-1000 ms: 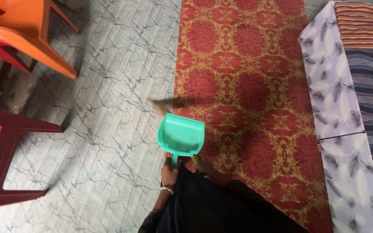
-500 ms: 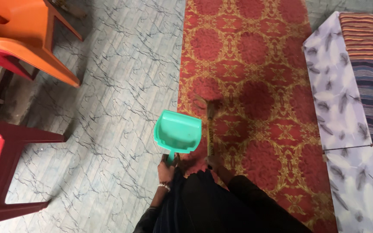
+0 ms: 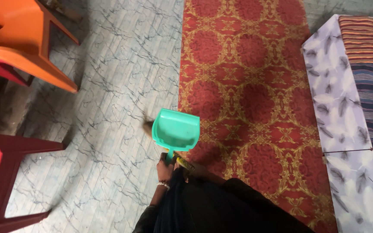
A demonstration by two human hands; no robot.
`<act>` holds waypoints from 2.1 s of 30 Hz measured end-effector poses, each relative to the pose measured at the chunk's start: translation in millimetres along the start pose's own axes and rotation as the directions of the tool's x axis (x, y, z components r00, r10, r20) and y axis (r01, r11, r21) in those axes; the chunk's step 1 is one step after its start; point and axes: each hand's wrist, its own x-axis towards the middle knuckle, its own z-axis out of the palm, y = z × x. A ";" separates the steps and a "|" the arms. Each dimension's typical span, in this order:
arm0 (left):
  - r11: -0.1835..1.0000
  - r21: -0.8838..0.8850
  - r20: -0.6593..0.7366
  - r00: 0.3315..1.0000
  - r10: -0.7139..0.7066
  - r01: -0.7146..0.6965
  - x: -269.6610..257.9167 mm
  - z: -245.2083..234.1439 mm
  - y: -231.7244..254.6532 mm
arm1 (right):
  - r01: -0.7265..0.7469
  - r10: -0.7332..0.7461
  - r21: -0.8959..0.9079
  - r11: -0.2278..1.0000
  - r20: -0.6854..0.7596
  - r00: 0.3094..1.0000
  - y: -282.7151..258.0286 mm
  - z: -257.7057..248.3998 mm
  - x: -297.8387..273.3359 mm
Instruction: The person sweeps a patterned red carpet and adjacent tiled floor using a broom and dustpan. They move between beds and chairs, sweeping debris into the dustpan.
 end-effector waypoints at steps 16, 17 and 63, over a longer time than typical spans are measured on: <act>0.995 -0.070 0.092 0.994 -0.060 0.066 58.7 -2.5 35.1 | -0.042 0.007 -0.081 0.996 -0.388 0.922 -16.2 -42.1 34.6; 0.987 -0.078 0.127 0.983 -0.129 0.140 61.9 -3.7 35.2 | -0.073 0.048 -0.044 0.996 -0.419 0.907 -15.9 -44.8 35.5; 0.997 0.011 0.063 0.995 -0.071 0.070 157.3 -6.4 11.1 | -0.036 0.067 0.073 0.997 -0.477 0.877 -42.0 -74.9 102.3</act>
